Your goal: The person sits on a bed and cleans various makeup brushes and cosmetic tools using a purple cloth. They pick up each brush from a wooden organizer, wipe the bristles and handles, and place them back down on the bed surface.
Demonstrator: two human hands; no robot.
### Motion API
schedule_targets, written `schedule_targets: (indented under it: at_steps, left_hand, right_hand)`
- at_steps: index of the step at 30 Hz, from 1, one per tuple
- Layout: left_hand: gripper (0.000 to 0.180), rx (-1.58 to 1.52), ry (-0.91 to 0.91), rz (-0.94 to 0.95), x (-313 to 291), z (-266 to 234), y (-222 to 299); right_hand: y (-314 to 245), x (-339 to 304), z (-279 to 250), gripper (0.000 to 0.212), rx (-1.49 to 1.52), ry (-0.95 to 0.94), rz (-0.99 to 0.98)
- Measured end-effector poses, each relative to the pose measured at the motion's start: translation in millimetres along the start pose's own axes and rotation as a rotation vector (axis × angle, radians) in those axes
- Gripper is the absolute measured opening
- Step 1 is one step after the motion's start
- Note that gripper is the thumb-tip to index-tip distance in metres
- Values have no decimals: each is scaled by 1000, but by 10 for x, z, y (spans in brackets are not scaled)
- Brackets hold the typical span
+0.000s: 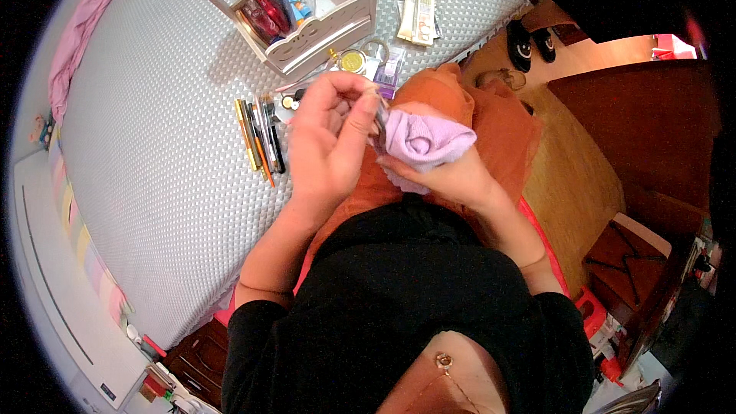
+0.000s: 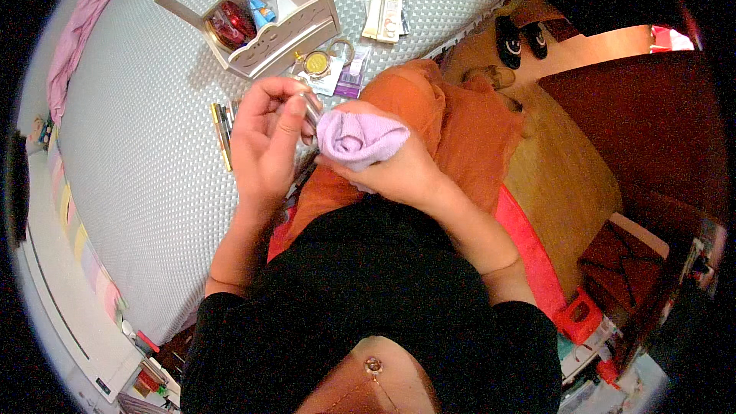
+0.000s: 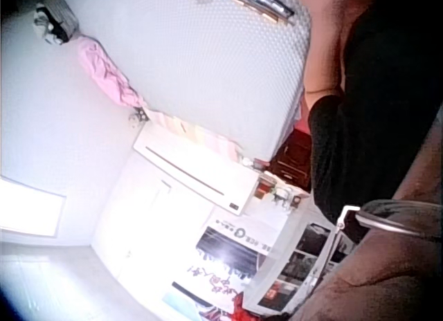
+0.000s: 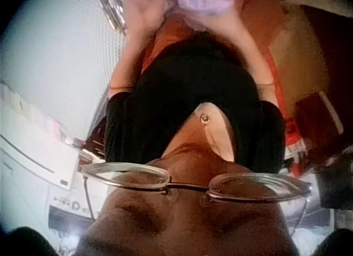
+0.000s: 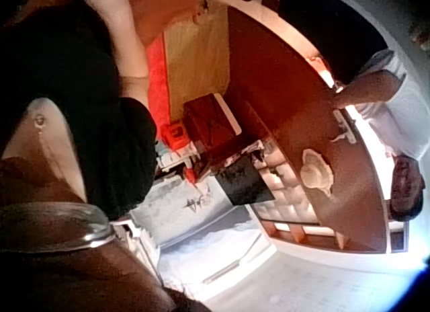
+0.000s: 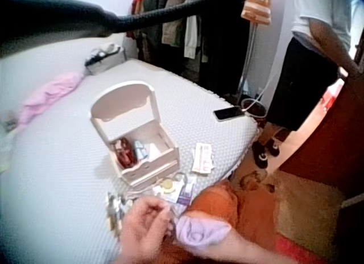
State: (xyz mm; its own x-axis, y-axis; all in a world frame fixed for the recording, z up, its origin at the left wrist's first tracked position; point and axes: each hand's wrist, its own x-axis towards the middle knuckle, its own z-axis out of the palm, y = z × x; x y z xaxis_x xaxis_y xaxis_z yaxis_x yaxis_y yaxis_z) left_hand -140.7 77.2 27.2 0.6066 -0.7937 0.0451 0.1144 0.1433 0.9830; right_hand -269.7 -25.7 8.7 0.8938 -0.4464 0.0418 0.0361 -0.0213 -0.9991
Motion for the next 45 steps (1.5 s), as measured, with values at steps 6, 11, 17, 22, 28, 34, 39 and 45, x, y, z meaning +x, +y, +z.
schedule_targets:
  at_steps: [6,11,17,22,28,34,39,45]
  left_hand:
    - [18,-35,92,-74,1,-22,26]
    - [24,233,-194,-12,-21,-75,-6]
    - [17,-2,-162,68,-5,113,-90]
    - [23,-210,-174,-110,-72,130,-13]
    - [21,-163,-313,-177,-116,143,-165]
    - [19,76,-319,-166,-154,133,-157]
    - [17,265,-242,-110,-203,144,-174]
    - [20,420,-251,46,-210,126,-204]
  right_hand:
    - [61,-107,36,36,59,-6,114]
    - [27,-124,0,45,114,113,34]
    - [-43,-165,-176,51,32,81,-84]
    - [-39,-193,-233,50,52,274,-50]
    - [-115,-255,-383,47,201,428,198]
    - [-66,-97,-394,74,494,329,-114]
    - [-185,-54,-333,52,268,213,-155]
    - [-132,-92,-282,32,135,289,-168]
